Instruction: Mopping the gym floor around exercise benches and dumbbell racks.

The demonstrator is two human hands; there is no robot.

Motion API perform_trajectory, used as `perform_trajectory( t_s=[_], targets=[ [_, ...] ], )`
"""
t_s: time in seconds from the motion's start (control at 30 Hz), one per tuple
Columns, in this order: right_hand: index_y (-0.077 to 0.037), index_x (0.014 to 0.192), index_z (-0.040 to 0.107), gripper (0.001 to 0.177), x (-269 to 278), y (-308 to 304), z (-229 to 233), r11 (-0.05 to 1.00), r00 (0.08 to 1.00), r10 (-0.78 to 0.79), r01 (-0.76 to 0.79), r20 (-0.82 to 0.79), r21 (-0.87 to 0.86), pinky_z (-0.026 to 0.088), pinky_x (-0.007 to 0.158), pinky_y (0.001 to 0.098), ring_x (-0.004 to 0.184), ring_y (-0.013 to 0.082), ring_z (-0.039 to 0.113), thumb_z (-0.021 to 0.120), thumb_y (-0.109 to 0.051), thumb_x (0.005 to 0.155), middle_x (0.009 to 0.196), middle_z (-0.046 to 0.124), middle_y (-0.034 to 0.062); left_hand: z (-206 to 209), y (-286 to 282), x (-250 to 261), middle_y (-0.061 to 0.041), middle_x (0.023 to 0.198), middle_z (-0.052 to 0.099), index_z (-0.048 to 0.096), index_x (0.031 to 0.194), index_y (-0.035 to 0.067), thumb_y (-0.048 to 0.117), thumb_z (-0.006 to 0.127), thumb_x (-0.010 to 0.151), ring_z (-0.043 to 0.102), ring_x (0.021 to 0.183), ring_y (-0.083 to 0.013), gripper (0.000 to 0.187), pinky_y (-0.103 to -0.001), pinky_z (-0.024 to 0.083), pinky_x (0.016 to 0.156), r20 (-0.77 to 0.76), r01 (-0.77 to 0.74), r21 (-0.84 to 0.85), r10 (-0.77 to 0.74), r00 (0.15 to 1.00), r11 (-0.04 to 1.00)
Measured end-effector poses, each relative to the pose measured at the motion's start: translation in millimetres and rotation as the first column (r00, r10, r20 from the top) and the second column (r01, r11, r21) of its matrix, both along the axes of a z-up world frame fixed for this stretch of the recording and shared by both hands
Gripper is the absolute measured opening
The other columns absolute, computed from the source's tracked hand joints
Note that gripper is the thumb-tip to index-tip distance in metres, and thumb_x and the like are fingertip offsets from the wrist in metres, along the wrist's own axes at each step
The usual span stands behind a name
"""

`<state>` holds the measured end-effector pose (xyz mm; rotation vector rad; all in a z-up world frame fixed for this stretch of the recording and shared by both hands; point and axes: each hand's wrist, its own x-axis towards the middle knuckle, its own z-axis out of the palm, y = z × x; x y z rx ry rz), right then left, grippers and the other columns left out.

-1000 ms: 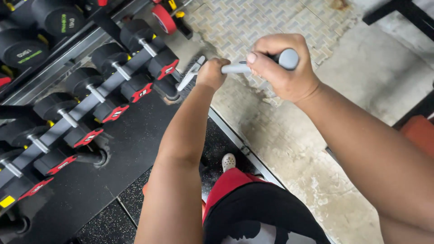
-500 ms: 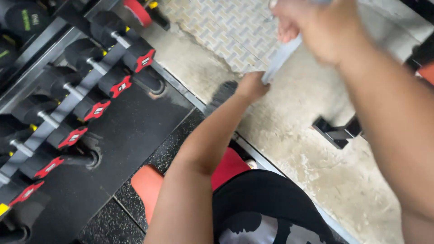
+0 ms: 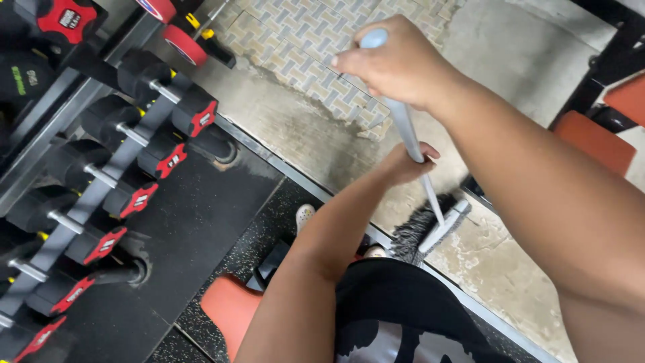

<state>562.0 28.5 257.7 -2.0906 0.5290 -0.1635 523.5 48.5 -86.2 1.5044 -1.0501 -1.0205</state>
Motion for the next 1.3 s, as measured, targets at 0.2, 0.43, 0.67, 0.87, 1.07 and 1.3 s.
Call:
perform_trajectory(
  t_s=[0.2,0.43,0.67,0.87,1.07,1.3],
  targets=[
    [-0.008,0.091,0.07,0.023,99.1,31.1,-5.7,0.991,0.985,0.034,-0.056,0.17,0.122,0.047,0.047,0.0278,0.051,0.0082,0.059,0.079,-0.029,0.088,0.062,0.062,-0.002,-24.2,34.9,155.8,-0.006,0.101,0.077,0.076,0.103,0.012,0.014,0.078,0.085,0.073,0.095,-0.0184,0.018,-0.034,0.058,0.086,0.268,0.166,-0.141,-0.123,0.956,0.976],
    [-0.006,0.089,0.07,0.021,190.3,61.6,-6.3,0.983,0.905,0.126,-0.17,0.407,0.073,0.049,0.056,0.0268,0.065,0.0062,0.062,0.078,-0.025,0.095,0.07,0.066,-0.0011,18.0,94.1,322.6,-0.008,0.106,0.078,0.075,0.106,0.013,0.017,0.078,0.088,0.073,0.099,-0.0208,0.019,-0.037,0.058,0.09,0.417,0.067,-0.023,-0.051,0.907,0.997],
    [-0.001,0.084,0.06,0.029,203.0,77.1,-30.2,0.943,0.775,0.311,-0.324,0.55,-0.076,0.045,0.068,0.0306,0.074,0.0112,0.054,0.074,-0.017,0.103,0.077,0.057,0.0055,82.2,132.8,408.7,-0.009,0.118,0.074,0.07,0.118,0.015,0.02,0.078,0.084,0.068,0.11,-0.0237,0.036,-0.039,0.055,0.095,0.422,-0.053,-0.018,0.056,0.905,0.998],
    [-0.001,0.082,0.058,0.025,158.0,54.4,-66.8,0.952,0.749,0.217,-0.304,0.626,0.034,0.044,0.065,0.0306,0.071,0.0122,0.057,0.068,-0.012,0.102,0.079,0.062,0.0059,33.0,131.7,431.5,-0.007,0.117,0.074,0.078,0.11,0.026,0.023,0.072,0.085,0.068,0.112,-0.0305,0.026,-0.044,0.054,0.094,0.738,-0.259,0.229,0.006,0.674,0.938],
    [-0.004,0.081,0.068,0.025,101.2,23.7,-66.7,0.976,0.881,0.012,-0.113,0.473,0.187,0.049,0.062,0.0274,0.068,0.0115,0.061,0.065,-0.015,0.103,0.077,0.069,0.0042,23.6,89.6,362.3,-0.011,0.109,0.074,0.079,0.111,0.029,0.023,0.067,0.083,0.069,0.105,-0.0338,0.031,-0.047,0.055,0.091,0.69,-0.21,0.236,-0.012,0.723,0.949],
    [-0.002,0.088,0.071,0.012,16.7,-6.8,-1.4,0.973,0.937,-0.18,0.126,0.3,0.193,0.052,0.063,0.0276,0.067,0.0128,0.064,0.07,-0.011,0.096,0.076,0.068,0.0062,36.3,20.0,215.3,-0.012,0.103,0.076,0.077,0.109,0.023,0.027,0.07,0.08,0.071,0.101,-0.0341,0.03,-0.047,0.056,0.088,0.606,-0.043,0.284,-0.145,0.782,0.958]
  ],
)
